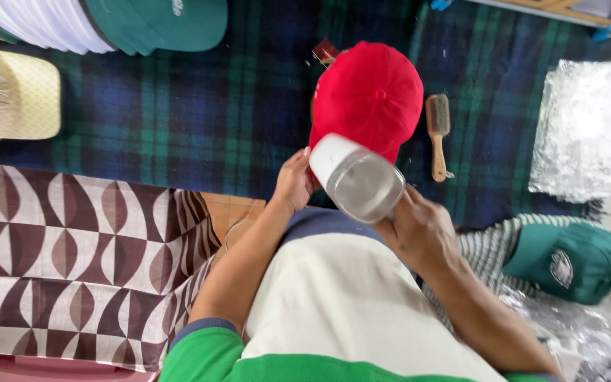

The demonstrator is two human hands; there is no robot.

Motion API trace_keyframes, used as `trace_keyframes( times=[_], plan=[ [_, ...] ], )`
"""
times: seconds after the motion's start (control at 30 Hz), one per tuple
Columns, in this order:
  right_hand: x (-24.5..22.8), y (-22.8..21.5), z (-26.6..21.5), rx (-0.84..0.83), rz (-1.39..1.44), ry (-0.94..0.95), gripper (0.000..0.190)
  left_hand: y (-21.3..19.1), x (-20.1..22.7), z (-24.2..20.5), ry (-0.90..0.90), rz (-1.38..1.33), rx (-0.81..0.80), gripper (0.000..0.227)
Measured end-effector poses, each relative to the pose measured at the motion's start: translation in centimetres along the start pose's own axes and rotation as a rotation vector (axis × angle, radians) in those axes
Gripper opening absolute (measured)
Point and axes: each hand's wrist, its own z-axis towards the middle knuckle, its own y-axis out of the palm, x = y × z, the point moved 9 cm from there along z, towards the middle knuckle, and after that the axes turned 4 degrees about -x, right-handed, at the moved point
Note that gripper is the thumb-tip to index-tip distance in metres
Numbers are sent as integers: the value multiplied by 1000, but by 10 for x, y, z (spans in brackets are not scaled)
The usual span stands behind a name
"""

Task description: A person is cleaning and steaming a red baseball cap using a brush and a handheld steamer in a warehouse setting.

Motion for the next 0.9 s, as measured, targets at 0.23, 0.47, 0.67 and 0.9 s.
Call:
trace_keyframes(
  times=[0.23,0.47,0.67,0.9],
  plan=[
    [0,66,23,-147,-59,20,56,19,11,-45,-125,-203,-108,76],
    [-13,71,37,-147,-66,47,65,53,31,-80,-150,-205,46,77],
    [-8,67,35,-178,-86,56,67,28,14,-75,-204,-241,200,75],
    [49,62,-3,-130,-68,-50,70,46,19,-53,-54,-162,7,28]
  ],
)
